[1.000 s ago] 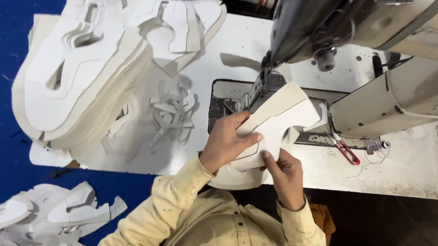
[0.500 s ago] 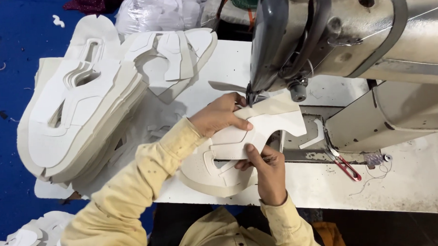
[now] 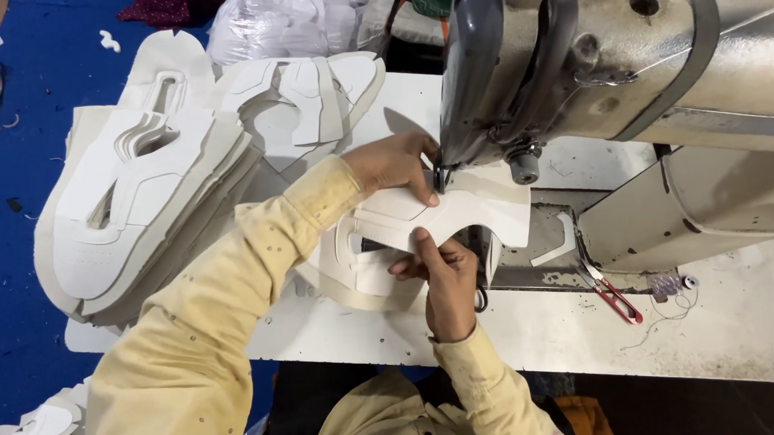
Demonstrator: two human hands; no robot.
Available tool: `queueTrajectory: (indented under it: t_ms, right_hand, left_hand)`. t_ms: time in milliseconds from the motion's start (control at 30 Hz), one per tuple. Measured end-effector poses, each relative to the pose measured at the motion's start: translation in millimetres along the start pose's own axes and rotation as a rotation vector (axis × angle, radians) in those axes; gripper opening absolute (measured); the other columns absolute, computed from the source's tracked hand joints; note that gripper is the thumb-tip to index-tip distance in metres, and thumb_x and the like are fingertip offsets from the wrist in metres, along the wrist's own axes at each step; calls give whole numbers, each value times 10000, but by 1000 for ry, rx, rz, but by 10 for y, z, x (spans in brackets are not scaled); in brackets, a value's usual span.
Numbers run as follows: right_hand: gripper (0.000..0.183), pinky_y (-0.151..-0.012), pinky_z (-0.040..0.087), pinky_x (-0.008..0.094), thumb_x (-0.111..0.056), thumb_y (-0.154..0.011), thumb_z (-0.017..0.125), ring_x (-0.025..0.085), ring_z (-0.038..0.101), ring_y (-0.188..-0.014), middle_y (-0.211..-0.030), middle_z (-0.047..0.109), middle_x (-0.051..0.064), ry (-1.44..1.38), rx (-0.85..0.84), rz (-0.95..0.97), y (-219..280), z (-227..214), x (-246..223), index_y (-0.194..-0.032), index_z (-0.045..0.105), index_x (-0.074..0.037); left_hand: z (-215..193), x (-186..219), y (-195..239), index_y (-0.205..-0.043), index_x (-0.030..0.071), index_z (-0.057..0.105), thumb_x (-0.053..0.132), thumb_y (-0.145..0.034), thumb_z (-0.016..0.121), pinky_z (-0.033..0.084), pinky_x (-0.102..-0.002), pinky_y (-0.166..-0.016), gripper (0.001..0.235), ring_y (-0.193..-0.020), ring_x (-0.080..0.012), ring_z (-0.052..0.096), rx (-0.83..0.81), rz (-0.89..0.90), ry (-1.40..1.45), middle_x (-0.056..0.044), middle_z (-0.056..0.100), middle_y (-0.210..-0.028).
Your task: The person aligns white shoe parts under a sewing machine needle and sews them together. They repeatedly pick up new parts from a stack, position them, and operate the machine to stitch the pieces.
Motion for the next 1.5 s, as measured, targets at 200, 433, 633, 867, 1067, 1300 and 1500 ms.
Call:
queueTrajectory:
  t_ms: [200,433,633,867,1067,1300,1500]
  right_hand:
    - [360,-582,566,308,-308,-997,687,197,718,-604,-685,695,99,-4,25,-14,-96,11,88,-781,652,-22]
    - [287,-607,565,292,-269,-988,685,170,713,-631,-721,716,82,27,4,-35,-109,-86,-80,-827,682,-31]
    - [253,-525,507,271,-200,-992,681,148,655,-546,-654,678,69,175,-39,-23,-302,-457,-77,-876,729,20]
    - [249,-473,460,260,-194,-976,685,116,598,-492,-668,697,59,215,-64,-32,-333,-315,-367,-896,760,30]
    - [342,-435,432,247,-256,-1002,648,96,554,-439,-619,723,61,302,-61,-44,-402,-324,-387,-847,758,28]
    - [424,-345,297,243,-329,-1035,487,72,435,-345,-467,482,-33,507,37,-83,453,-386,-498,-1271,691,-41]
    - [572,-400,511,255,-337,-1054,477,144,626,-629,-1011,547,71,403,-49,-93,849,-716,35,-1552,392,-68]
  left_hand:
    - [-70,-34,-153,-1204,-11,632,93,-544,890,524,-346,-849,716,-979,-289,692,-20,41,-76,-164,725,-1028]
    - [-24,-258,-77,-1156,35,609,77,-607,873,582,-345,-847,611,-975,-274,731,112,197,121,-178,741,-1050]
    - [317,163,1027,-1117,62,598,282,-809,847,510,-421,-827,453,-986,-330,679,549,286,-348,-93,720,-1075]
    - [403,-11,958,-1027,72,659,275,-801,833,535,-386,-862,350,-1013,-294,696,656,482,-272,-87,709,-1059]
    - [326,-8,829,-1069,52,705,262,-788,844,539,-367,-880,377,-1022,-284,711,698,394,-192,-109,729,-1084]
    - [207,-67,684,-1112,27,709,230,-773,835,527,-335,-944,415,-1054,-246,724,642,442,-89,-112,751,-1101]
    - [271,-106,690,-1112,14,703,205,-792,820,528,-345,-934,391,-1036,-259,714,707,467,-100,-122,735,-1091]
Point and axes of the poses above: each hand's wrist, its own y-axis away from the middle knuckle, its own z-axis out of the palm, x = y × z, the point moved 4 cm from there along -y, towards the middle knuckle
